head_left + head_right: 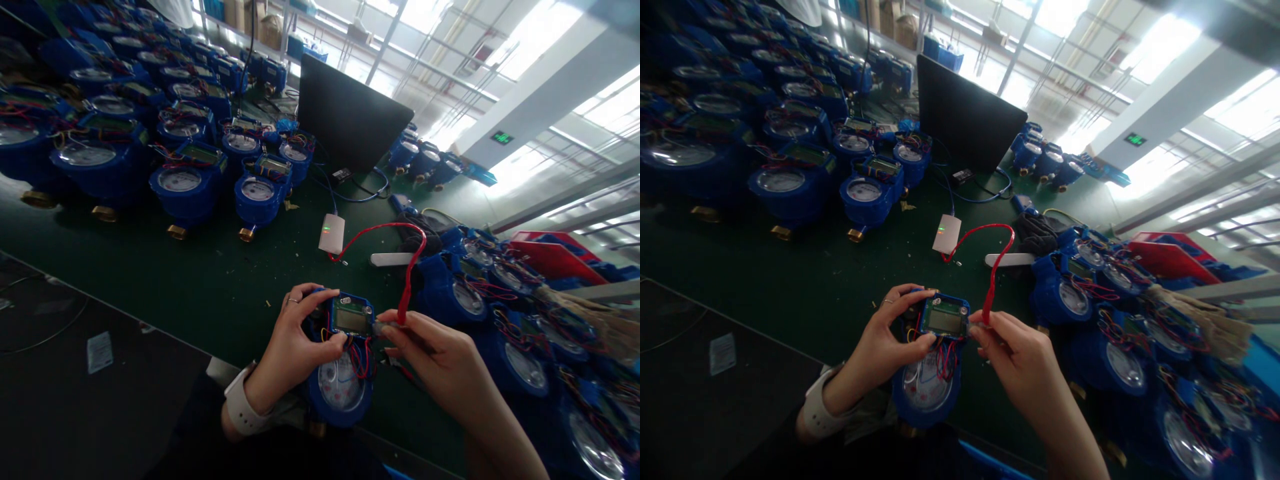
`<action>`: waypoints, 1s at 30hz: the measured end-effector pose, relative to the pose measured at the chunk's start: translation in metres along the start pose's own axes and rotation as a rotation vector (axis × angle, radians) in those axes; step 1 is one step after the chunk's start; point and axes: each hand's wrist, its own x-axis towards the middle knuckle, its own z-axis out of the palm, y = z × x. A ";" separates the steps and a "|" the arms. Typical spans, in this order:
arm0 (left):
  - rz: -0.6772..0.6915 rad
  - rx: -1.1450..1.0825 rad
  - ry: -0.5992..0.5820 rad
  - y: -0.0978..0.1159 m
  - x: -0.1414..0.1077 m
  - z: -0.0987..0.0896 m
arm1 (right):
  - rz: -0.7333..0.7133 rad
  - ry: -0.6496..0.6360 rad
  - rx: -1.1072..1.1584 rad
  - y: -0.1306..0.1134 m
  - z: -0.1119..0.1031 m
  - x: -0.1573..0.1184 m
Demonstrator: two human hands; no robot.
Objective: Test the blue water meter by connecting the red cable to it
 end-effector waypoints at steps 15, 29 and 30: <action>-0.002 0.011 0.005 -0.002 0.000 0.001 | 0.017 0.005 0.031 0.002 0.001 0.001; 0.028 0.065 0.010 -0.003 -0.002 -0.003 | 0.008 0.255 0.367 0.015 0.009 -0.009; 0.034 0.086 0.022 -0.003 -0.003 -0.004 | -0.002 0.310 0.416 0.015 0.007 -0.009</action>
